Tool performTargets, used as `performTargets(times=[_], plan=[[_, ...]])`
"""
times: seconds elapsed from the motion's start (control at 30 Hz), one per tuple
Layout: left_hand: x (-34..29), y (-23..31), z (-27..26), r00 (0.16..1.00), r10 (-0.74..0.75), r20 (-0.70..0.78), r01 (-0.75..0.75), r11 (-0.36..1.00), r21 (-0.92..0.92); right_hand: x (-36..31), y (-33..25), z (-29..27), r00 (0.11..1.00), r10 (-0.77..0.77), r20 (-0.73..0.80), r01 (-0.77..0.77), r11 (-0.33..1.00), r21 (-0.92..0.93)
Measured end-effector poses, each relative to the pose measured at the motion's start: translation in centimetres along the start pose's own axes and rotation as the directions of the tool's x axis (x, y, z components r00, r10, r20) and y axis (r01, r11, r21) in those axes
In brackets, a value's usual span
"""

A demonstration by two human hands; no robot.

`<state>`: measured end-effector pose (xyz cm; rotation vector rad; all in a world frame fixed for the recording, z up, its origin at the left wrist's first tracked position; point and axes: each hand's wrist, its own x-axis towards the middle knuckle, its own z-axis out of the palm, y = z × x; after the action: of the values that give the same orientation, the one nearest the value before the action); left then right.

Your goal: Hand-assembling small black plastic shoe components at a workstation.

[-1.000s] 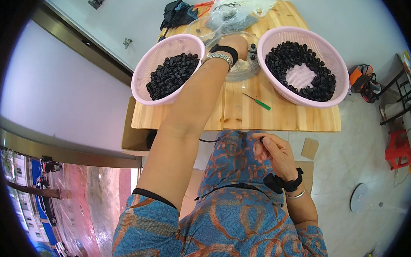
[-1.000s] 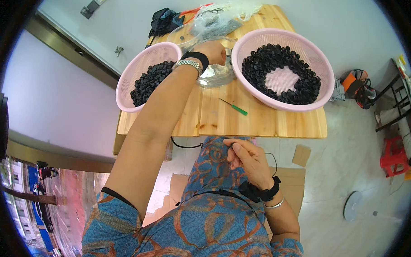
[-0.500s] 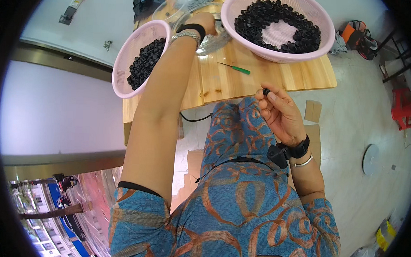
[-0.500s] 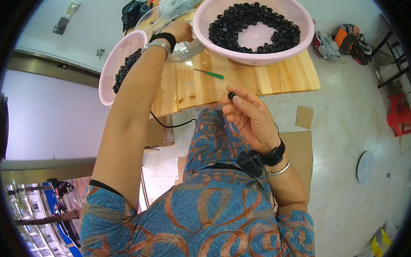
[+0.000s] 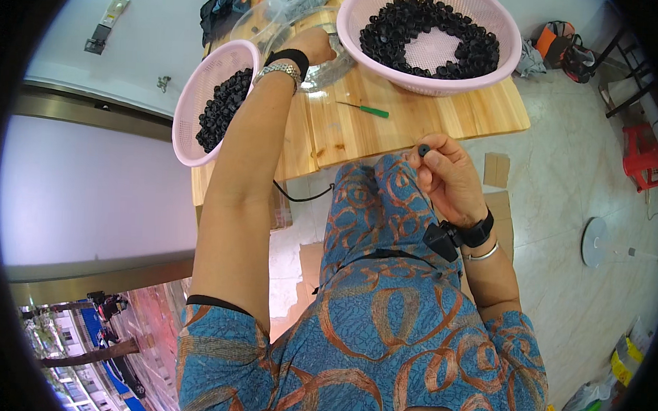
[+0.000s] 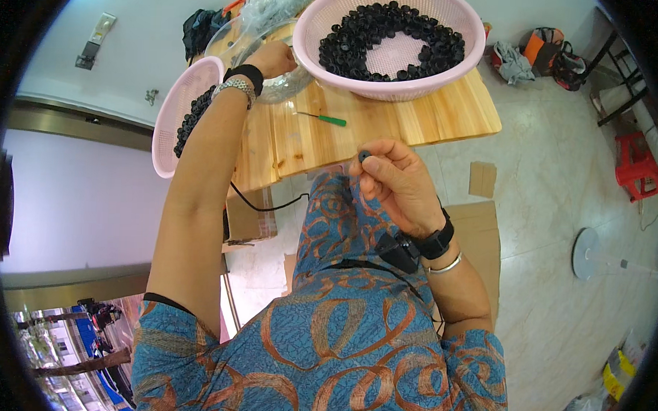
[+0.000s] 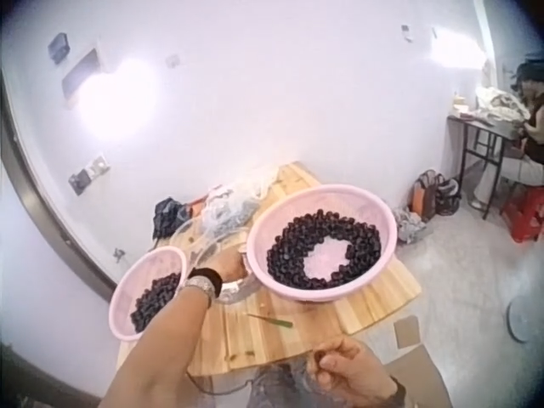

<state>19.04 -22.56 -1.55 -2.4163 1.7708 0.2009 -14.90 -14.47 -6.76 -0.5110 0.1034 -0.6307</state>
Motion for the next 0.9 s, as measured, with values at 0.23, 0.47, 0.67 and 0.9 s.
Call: performTargets(times=[0.23,0.47,0.67,0.9], plan=[[-2.6,-0.9,-2.6,0.994,-0.113,-0.005,0.06,0.571,-0.818,0.0,0.1,0.2,0.998,0.032,-0.048,-0.035,0.998,-0.046],[-12.2,3.6,-4.5,0.988,0.103,-0.115,-0.091,-0.214,-0.973,1.8,0.0,3.1,0.997,-0.013,-0.079,-0.003,0.981,-0.194],[-17.7,6.8,-2.6,0.987,0.122,-0.109,-0.065,-0.317,-0.946,4.1,0.5,4.7,0.997,-0.071,-0.005,0.069,0.981,-0.181],[-20.8,8.1,-0.7,0.995,0.036,-0.096,-0.074,-0.386,-0.919,4.4,1.7,5.5,0.995,-0.091,0.047,0.098,0.979,-0.178]])
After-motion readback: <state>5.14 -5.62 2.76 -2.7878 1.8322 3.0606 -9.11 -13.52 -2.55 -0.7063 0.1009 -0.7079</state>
